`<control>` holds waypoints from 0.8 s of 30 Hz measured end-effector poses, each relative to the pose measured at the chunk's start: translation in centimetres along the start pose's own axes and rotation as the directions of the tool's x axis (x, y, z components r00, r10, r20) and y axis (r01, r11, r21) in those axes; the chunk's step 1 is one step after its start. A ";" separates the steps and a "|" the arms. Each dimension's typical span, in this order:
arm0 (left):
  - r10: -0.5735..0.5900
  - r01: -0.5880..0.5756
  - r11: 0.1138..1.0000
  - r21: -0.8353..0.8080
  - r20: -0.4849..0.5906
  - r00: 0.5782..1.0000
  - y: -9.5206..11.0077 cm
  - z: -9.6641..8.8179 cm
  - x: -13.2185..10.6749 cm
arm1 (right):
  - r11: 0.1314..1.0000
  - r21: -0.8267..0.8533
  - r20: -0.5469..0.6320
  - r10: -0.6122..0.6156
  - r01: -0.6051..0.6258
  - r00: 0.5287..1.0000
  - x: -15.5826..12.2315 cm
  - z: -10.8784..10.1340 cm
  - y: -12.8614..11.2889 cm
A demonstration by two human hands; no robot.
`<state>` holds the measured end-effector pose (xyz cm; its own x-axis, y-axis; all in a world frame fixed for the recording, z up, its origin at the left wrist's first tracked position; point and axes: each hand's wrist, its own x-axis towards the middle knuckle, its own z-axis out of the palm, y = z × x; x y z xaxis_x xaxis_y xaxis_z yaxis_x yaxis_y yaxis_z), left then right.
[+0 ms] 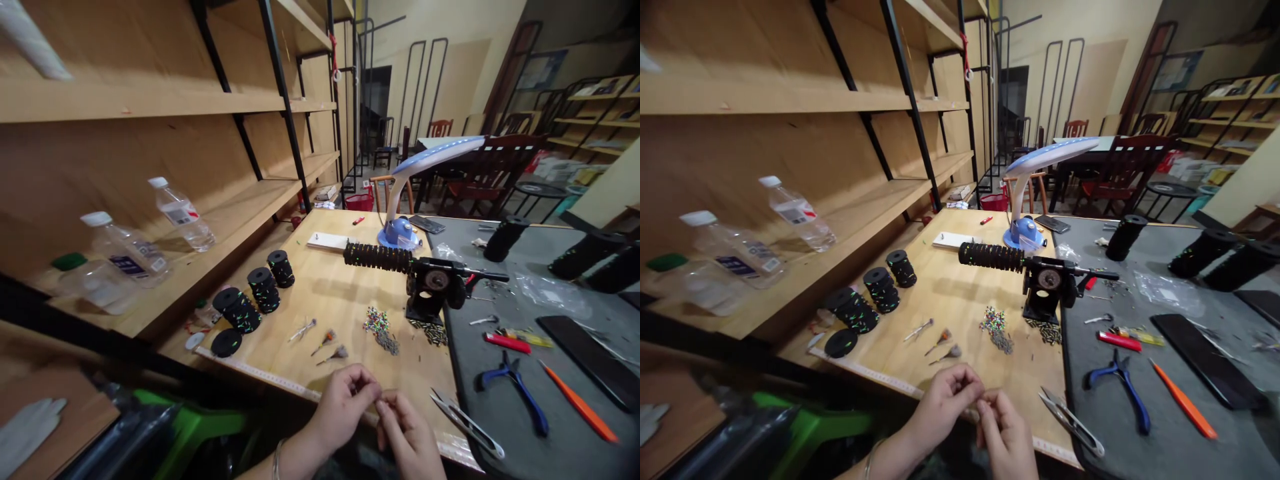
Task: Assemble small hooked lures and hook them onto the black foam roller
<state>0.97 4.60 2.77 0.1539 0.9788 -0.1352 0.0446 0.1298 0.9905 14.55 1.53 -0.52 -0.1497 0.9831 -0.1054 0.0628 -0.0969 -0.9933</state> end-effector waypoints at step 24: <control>0.305 -0.226 0.830 0.510 -0.075 0.949 1.1 -2.9 -2.1 | 0.994 -0.074 0.240 -0.061 0.080 0.969 2.5 0.7 -1.9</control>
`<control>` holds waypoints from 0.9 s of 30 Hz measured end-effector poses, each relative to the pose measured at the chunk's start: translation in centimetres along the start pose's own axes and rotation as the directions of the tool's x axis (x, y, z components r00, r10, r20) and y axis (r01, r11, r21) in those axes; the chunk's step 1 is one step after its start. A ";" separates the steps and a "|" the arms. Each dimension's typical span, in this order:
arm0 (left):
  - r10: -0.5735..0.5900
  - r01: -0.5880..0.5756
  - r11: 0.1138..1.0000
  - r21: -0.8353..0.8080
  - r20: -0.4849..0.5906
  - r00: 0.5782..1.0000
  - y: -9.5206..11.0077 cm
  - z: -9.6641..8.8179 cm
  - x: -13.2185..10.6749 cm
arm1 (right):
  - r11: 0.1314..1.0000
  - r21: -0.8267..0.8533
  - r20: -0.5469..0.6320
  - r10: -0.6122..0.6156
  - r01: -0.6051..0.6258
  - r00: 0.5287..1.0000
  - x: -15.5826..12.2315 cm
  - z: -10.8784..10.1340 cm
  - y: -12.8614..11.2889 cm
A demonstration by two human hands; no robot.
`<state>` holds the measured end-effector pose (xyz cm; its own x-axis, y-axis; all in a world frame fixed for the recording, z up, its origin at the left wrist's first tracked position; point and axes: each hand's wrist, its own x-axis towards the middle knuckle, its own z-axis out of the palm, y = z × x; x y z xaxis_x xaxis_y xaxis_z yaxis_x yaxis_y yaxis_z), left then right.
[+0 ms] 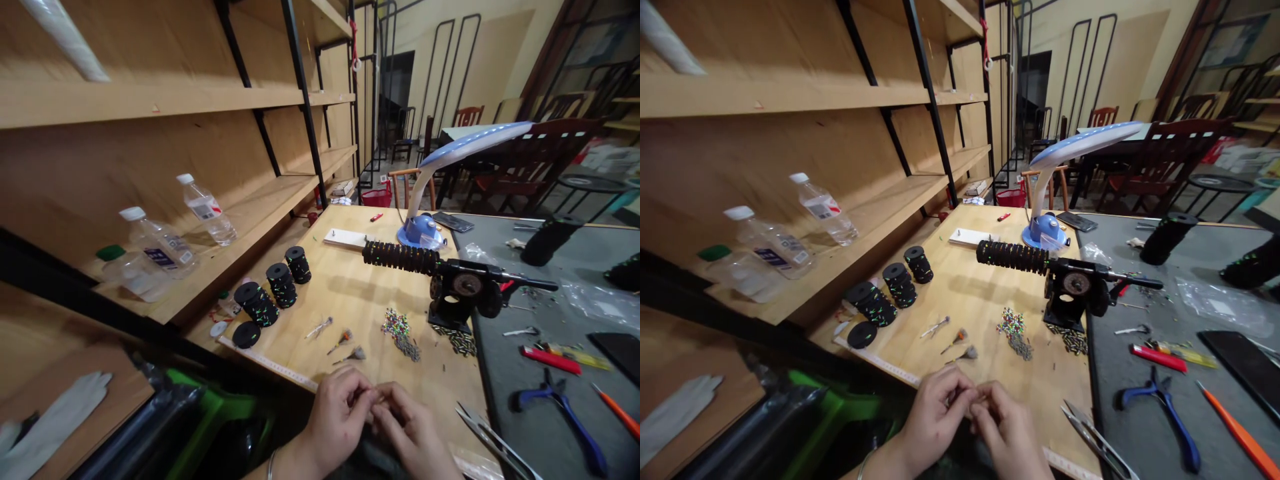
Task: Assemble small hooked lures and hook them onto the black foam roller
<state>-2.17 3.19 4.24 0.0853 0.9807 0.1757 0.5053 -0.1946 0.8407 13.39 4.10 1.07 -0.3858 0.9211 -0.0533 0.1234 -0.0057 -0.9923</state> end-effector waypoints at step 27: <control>-0.417 0.479 0.723 -0.498 0.238 0.877 -2.4 -2.4 2.2 | 0.922 0.368 -0.332 0.251 -0.120 0.909 -1.4 0.6 0.8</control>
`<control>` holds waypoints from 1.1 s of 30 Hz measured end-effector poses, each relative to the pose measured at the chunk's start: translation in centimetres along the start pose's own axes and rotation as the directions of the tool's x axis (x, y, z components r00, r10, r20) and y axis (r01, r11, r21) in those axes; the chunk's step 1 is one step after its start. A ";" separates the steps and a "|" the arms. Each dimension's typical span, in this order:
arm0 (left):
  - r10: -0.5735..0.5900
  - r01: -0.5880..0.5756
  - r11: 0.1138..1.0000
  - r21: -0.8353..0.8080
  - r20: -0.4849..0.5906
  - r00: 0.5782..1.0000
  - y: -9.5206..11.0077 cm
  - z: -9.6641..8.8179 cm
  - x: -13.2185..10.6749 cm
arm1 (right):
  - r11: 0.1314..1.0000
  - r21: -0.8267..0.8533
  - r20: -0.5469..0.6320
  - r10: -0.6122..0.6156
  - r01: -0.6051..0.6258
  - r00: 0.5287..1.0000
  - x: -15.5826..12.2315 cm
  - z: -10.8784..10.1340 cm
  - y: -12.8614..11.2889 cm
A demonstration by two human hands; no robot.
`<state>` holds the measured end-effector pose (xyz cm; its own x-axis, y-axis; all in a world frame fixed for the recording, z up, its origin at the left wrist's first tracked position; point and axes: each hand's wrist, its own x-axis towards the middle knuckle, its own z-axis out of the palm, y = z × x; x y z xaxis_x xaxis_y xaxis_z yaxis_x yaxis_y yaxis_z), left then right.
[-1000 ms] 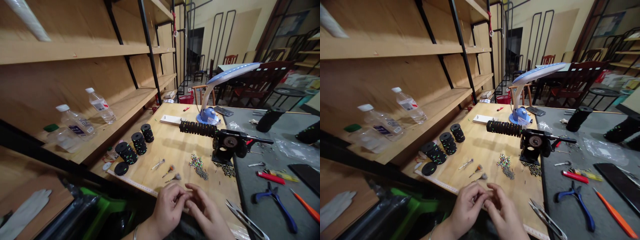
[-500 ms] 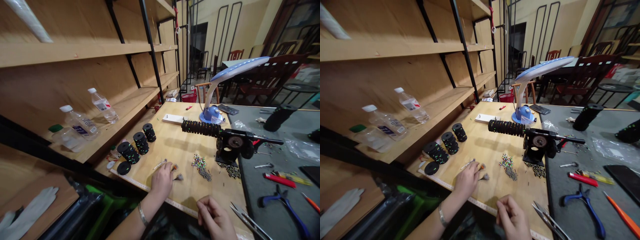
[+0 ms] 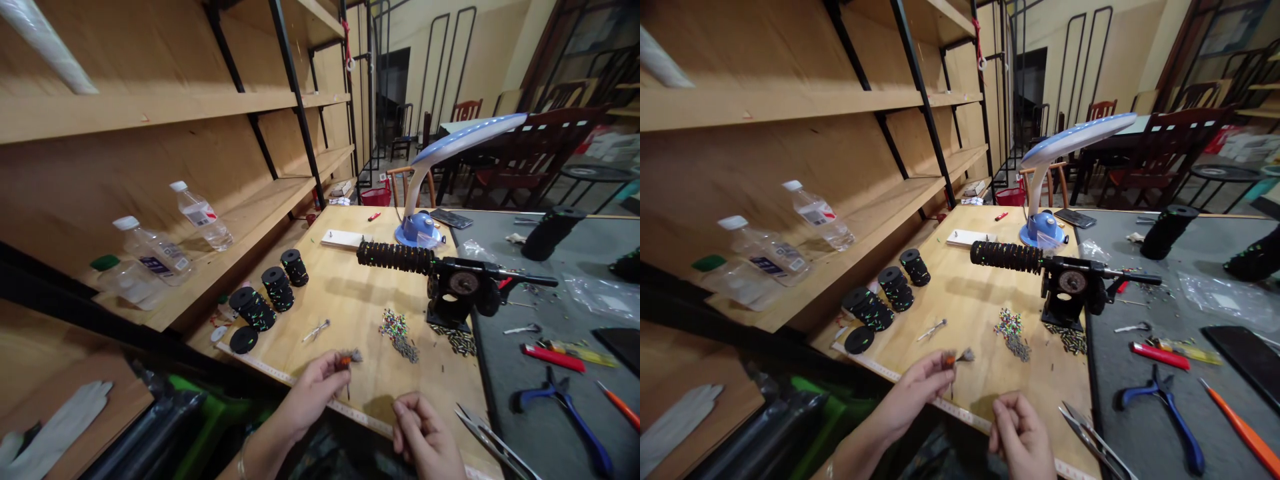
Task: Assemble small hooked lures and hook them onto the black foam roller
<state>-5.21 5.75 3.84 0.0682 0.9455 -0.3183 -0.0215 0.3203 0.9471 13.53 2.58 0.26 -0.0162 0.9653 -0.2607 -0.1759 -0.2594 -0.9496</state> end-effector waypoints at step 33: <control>-0.032 0.033 0.999 -0.011 0.070 0.997 -4.7 5.7 -4.4 | 0.991 -0.118 0.137 -0.051 0.068 0.989 -2.2 -0.5 3.5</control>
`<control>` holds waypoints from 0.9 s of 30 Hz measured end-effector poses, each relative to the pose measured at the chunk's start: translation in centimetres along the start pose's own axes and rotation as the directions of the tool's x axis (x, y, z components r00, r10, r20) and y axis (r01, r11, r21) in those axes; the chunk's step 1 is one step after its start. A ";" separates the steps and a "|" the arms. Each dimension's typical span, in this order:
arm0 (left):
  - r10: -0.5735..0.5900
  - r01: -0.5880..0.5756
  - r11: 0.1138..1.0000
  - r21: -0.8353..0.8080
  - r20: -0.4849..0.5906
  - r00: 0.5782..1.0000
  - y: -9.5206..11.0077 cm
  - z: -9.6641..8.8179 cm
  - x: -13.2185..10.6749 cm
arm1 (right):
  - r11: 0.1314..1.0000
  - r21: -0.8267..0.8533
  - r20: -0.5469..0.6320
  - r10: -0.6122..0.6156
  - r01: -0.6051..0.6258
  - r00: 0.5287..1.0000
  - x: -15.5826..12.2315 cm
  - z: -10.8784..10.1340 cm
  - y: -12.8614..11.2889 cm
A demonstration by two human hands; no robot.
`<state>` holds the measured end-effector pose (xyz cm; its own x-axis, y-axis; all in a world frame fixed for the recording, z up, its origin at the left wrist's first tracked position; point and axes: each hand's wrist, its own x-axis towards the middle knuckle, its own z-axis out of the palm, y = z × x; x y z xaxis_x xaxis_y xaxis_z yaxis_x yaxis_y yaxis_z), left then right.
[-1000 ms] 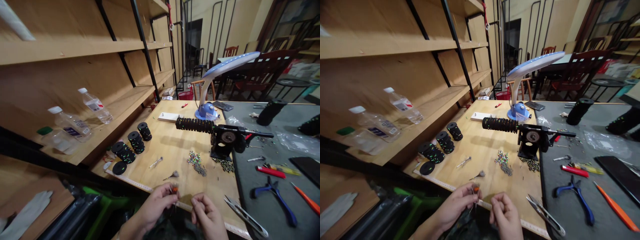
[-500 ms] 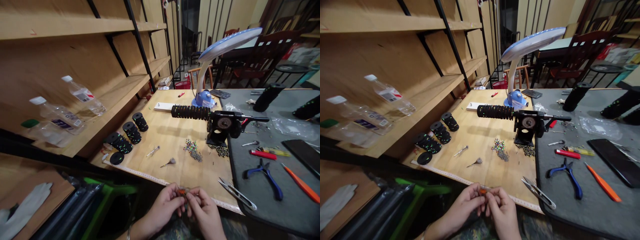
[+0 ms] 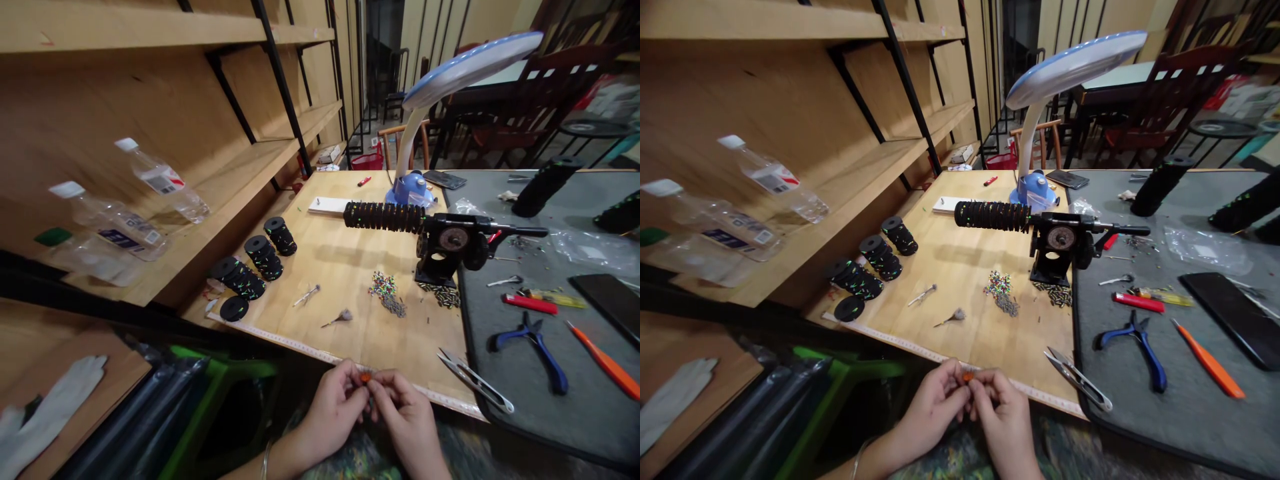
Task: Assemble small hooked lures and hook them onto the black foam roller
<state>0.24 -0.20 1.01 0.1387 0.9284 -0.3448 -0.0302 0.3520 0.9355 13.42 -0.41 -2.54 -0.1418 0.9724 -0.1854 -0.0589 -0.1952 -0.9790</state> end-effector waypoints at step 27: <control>-0.180 0.188 0.967 -0.172 0.057 0.982 -2.2 -0.9 -0.3 | 0.936 0.132 0.094 0.315 -0.325 0.944 -1.4 -0.6 1.3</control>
<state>-0.64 -1.13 -1.01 0.1977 0.8414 -0.5030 -0.1737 0.5351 0.8267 14.12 -1.97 -3.61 -0.2449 0.8450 -0.4754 -0.1390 -0.5159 -0.8453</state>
